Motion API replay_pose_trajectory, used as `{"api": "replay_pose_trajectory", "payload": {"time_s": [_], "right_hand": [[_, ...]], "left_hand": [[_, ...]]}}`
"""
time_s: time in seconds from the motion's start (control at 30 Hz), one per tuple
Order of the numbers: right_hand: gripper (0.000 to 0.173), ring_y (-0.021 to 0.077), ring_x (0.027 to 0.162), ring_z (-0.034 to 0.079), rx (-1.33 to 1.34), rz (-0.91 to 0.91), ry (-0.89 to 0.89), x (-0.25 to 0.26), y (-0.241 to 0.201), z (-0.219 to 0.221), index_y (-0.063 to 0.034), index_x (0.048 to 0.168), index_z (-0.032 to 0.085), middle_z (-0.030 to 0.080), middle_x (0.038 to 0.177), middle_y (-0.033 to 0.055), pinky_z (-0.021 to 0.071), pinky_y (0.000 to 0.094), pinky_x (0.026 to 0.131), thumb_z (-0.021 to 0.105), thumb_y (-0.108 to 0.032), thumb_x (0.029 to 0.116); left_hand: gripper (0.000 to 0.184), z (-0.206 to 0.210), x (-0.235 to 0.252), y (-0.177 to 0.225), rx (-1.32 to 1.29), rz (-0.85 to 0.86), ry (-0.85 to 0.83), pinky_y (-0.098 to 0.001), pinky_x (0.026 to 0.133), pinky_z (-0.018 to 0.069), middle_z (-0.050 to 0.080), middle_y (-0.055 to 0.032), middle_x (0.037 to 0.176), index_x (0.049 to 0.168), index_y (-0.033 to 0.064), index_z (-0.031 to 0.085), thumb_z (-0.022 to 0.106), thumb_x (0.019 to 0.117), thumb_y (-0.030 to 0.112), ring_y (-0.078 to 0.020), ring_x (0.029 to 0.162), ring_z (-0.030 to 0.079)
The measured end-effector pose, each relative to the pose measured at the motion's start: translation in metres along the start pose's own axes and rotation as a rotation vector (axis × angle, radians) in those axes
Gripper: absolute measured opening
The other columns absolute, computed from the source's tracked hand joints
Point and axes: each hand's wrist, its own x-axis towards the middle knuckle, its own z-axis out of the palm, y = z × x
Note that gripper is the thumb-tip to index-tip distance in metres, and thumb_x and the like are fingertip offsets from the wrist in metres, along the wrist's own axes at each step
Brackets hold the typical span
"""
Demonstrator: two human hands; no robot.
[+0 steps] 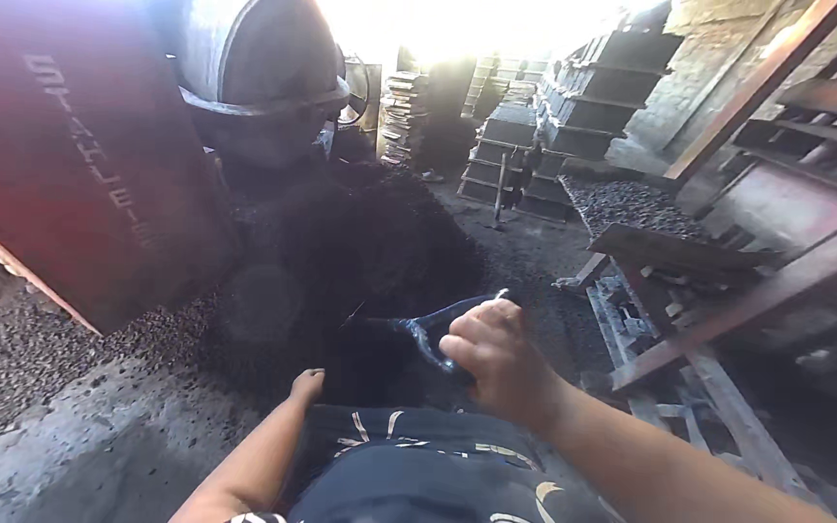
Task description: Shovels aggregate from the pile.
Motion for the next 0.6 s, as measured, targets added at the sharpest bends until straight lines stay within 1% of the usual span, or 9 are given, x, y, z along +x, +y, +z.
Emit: {"api": "replay_pose_trajectory", "payload": {"time_s": [0.07,0.13,0.2,0.3,0.37,0.47,0.53,0.57,0.6], "right_hand": [[0.007,0.0288,0.094,0.065,0.007,-0.038,-0.058,-0.002,-0.023,-0.005,-0.0194,0.089,0.068,0.066,0.085,0.0032,0.0463,0.0528,0.094,0.065,-0.016,0.083],[0.005,0.0238,0.088,0.066,0.003,-0.088,-0.121,-0.004,-0.043,-0.01,-0.0197,0.086,0.067,0.066,0.081,0.0003,0.0481,0.0486,0.093,0.066,-0.016,0.0839],[0.007,0.0185,0.074,0.063,-0.012,-0.154,-0.201,-0.005,-0.052,-0.017,-0.0182,0.08,0.065,0.062,0.07,-0.002,0.0502,0.042,0.083,0.065,-0.013,0.0843],[0.011,0.0161,0.057,0.059,-0.031,-0.223,-0.401,-0.005,-0.054,-0.027,-0.016,0.072,0.064,0.057,0.058,-0.0017,0.0481,0.0365,0.06,0.072,-0.009,0.075],[0.013,0.0169,0.057,0.06,-0.035,-0.215,-0.515,-0.003,-0.052,-0.031,-0.0157,0.074,0.066,0.058,0.059,-0.0005,0.0478,0.0366,0.058,0.077,-0.01,0.072],[0.013,0.0175,0.057,0.06,-0.033,-0.209,-0.538,-0.003,-0.048,-0.031,-0.0163,0.073,0.065,0.059,0.061,0.0003,0.0475,0.0369,0.057,0.078,-0.012,0.072],[0.013,0.0163,0.056,0.059,-0.035,-0.213,-0.495,-0.009,-0.046,-0.03,-0.0177,0.071,0.065,0.059,0.061,-0.0009,0.0476,0.0363,0.057,0.076,-0.012,0.0746],[0.014,0.0152,0.056,0.058,-0.036,-0.219,-0.458,-0.014,-0.043,-0.029,-0.0184,0.069,0.063,0.058,0.061,-0.0021,0.0474,0.0355,0.057,0.073,-0.012,0.0762],[0.016,0.0142,0.057,0.058,-0.035,-0.228,-0.412,-0.02,-0.04,-0.028,-0.019,0.068,0.061,0.057,0.06,-0.0033,0.0474,0.035,0.059,0.07,-0.012,0.0786]], "left_hand": [[0.046,0.015,0.017,0.026,-0.125,0.006,-0.068,-0.0525,0.112,0.0401,0.057,-0.0214,0.145,0.144,0.0019,0.054,0.042,0.1122,0.032,-0.0347,0.135,0.054],[0.055,0.031,0.031,0.045,-0.285,-0.042,-0.108,-0.0516,0.106,0.0456,0.057,-0.0215,0.144,0.148,0.0009,0.047,0.035,0.113,0.041,-0.0342,0.128,0.058],[0.063,0.048,0.036,0.06,-0.5,-0.104,-0.116,-0.0529,0.1,0.05,0.054,-0.0259,0.145,0.153,0.0011,0.037,0.031,0.1124,0.048,-0.0384,0.124,0.061],[0.07,0.07,0.038,0.075,-0.677,-0.154,-0.173,-0.0542,0.097,0.0526,0.047,-0.028,0.151,0.157,0.0039,0.028,0.028,0.1104,0.056,-0.0405,0.125,0.06],[0.072,0.083,0.035,0.08,-0.761,-0.174,-0.228,-0.055,0.097,0.0522,0.044,-0.0298,0.152,0.158,0.0043,0.026,0.027,0.1098,0.057,-0.0418,0.126,0.059],[0.072,0.096,0.028,0.088,-0.902,-0.164,-0.238,-0.0543,0.096,0.0519,0.047,-0.0305,0.148,0.156,0.0025,0.031,0.023,0.1097,0.057,-0.0415,0.123,0.059],[0.064,0.101,0.032,0.091,-0.975,-0.133,-0.219,-0.0529,0.091,0.0528,0.053,-0.0281,0.141,0.151,0.002,0.038,0.027,0.1107,0.051,-0.0385,0.115,0.061],[0.057,0.104,0.036,0.094,-1.017,-0.12,-0.191,-0.0511,0.087,0.0533,0.057,-0.0265,0.133,0.146,0.0011,0.043,0.033,0.111,0.045,-0.0358,0.108,0.063],[0.046,0.107,0.039,0.098,-1.063,-0.113,-0.135,-0.048,0.081,0.0543,0.061,-0.0237,0.12,0.137,-0.0006,0.048,0.039,0.11,0.036,-0.032,0.096,0.063]]}}
